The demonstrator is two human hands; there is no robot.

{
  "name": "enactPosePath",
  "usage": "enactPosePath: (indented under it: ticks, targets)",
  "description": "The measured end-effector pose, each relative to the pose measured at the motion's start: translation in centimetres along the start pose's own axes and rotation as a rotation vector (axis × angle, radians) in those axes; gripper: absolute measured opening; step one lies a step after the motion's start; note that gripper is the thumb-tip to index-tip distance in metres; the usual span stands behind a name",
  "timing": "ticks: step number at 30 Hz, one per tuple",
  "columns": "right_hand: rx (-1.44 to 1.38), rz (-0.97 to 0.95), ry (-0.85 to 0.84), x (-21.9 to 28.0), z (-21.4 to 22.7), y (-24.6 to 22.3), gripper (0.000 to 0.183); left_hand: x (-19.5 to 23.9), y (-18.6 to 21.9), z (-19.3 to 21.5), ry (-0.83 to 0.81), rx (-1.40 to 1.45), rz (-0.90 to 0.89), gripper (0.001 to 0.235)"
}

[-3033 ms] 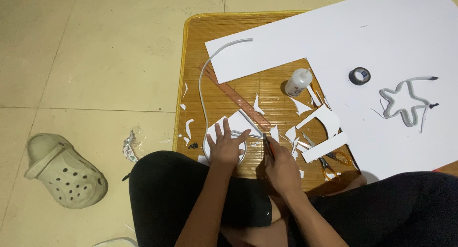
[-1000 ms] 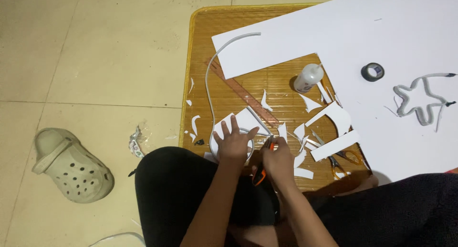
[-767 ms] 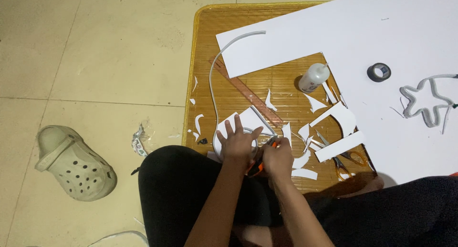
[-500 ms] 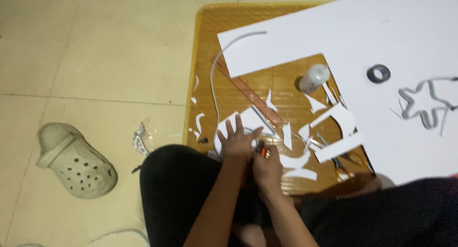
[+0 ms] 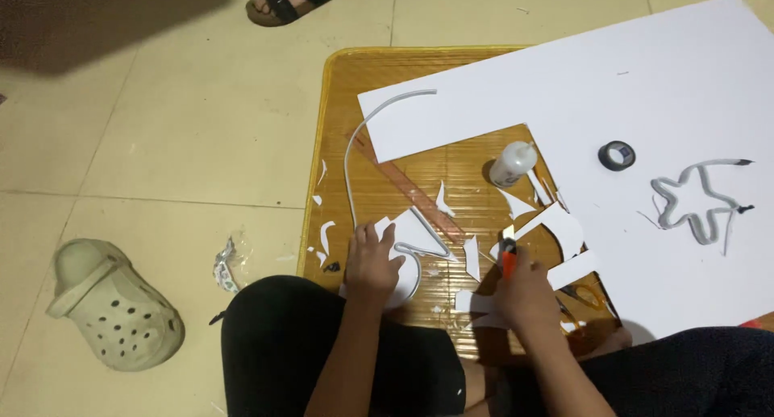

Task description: The person sits on a mat and uses an orange utility knife to cut a white paper shape along a curved gray template. They hold the paper and template steady with their left hand while cutting with their right hand, occasionally lifting the paper to check the cut.

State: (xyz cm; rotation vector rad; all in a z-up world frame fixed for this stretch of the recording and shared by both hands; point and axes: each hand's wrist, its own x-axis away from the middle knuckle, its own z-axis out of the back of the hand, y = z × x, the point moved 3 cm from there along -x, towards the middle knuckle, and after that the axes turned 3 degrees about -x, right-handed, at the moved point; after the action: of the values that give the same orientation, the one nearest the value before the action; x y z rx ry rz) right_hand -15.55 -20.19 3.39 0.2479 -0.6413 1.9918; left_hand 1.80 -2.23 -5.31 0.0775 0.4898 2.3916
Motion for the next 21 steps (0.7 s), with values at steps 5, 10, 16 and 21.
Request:
enactPosePath:
  ticks: [5,10,16,21]
  targets:
    - [-0.038,0.398,0.143,-1.1,-1.6,-2.3,0.052,-0.7,1.1,1.7,-0.334,-0.026,0.104,0.076]
    - [-0.175,0.319,-0.069,-4.7,-7.0,-1.0,0.034,-1.0,1.9,3.5,-0.413,0.022,0.265,0.07]
    - [-0.205,0.276,-0.139,-6.9,-9.8,1.0,0.028,-1.0,0.8,2.0,-0.256,0.107,0.288,0.06]
    - [-0.35,0.311,-0.13,-5.4,-9.0,1.0,0.034,-1.1,2.2,5.5,-0.127,0.35,0.449,0.067]
